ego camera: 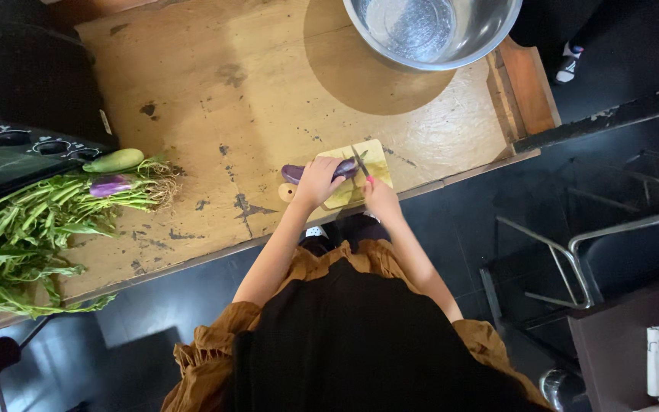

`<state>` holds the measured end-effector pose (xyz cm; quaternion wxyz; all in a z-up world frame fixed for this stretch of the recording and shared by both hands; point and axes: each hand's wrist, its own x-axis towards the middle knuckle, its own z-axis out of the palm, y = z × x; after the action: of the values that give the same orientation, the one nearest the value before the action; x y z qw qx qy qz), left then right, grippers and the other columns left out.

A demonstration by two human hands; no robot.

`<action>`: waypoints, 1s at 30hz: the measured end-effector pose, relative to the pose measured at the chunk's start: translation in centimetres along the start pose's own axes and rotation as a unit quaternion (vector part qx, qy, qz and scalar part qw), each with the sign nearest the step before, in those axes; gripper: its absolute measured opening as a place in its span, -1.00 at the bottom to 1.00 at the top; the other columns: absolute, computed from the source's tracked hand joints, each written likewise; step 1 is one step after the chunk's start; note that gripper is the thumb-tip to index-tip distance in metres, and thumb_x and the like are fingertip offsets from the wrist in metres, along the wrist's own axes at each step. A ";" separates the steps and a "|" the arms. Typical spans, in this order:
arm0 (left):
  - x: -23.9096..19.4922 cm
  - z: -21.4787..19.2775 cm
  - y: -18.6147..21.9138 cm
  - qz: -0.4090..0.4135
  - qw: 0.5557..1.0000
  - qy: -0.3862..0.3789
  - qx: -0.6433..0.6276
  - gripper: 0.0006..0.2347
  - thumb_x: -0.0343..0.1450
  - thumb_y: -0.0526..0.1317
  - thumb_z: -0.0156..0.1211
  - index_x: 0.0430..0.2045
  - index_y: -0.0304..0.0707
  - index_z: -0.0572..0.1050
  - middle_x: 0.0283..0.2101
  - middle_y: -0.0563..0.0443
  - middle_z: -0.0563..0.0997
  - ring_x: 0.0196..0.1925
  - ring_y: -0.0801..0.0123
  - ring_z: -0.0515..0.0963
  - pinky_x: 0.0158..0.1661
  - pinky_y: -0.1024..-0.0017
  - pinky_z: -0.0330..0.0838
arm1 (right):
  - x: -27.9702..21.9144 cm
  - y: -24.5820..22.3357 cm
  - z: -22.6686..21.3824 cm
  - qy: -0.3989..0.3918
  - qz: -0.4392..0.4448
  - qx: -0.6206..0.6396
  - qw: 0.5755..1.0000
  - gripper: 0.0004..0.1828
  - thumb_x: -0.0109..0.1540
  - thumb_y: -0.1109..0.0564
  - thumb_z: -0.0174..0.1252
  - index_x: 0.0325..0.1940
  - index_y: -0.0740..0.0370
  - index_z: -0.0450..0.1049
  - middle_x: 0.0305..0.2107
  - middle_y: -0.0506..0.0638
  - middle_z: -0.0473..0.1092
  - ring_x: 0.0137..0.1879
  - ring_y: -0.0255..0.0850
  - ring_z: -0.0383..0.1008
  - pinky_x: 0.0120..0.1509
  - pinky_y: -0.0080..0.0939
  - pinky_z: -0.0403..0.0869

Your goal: The person slices a whole purple eggplant into several pieces on a small wooden cutting board using a knife.

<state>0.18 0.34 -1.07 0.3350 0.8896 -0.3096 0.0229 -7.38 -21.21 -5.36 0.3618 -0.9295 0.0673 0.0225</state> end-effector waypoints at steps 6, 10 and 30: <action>-0.5 -0.9 1.1 0.019 0.999 0.027 -0.009 -0.57 0.30 -0.14 0.37 0.06 -0.19 0.47 0.03 -0.07 0.58 0.08 0.07 0.52 0.04 0.16 0.33 | 0.1 0.6 -3.8 -0.067 0.009 0.048 0.997 -0.67 0.38 -0.06 -0.07 -0.19 0.16 0.53 -0.41 0.29 0.53 -0.25 0.25 0.55 -0.17 0.22 0.48; -1.0 -1.1 2.3 0.003 1.000 0.011 0.005 -0.56 0.28 -0.16 0.40 0.05 -0.18 0.48 0.00 -0.06 0.58 0.05 0.08 0.54 0.06 0.17 0.33 | -4.2 -5.8 -5.5 -0.045 0.055 -0.154 0.985 -0.67 0.40 -0.09 -0.11 -0.08 0.19 0.41 -0.44 0.31 0.51 -0.27 0.31 0.54 -0.18 0.32 0.45; -1.4 -2.1 4.2 0.031 0.998 0.002 0.048 -0.54 0.20 -0.25 0.40 0.01 -0.16 0.47 0.07 0.02 0.59 0.14 0.15 0.52 0.16 0.18 0.29 | -0.3 -6.1 -4.8 -0.063 0.076 -0.162 0.982 -0.68 0.40 -0.07 -0.17 -0.02 0.08 0.45 -0.33 0.25 0.55 -0.16 0.24 0.58 -0.12 0.30 0.48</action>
<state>-2.98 -0.05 2.60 0.2918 0.8947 -0.3345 0.0503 -6.84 -20.00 2.29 0.2068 -0.9648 0.1105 0.1189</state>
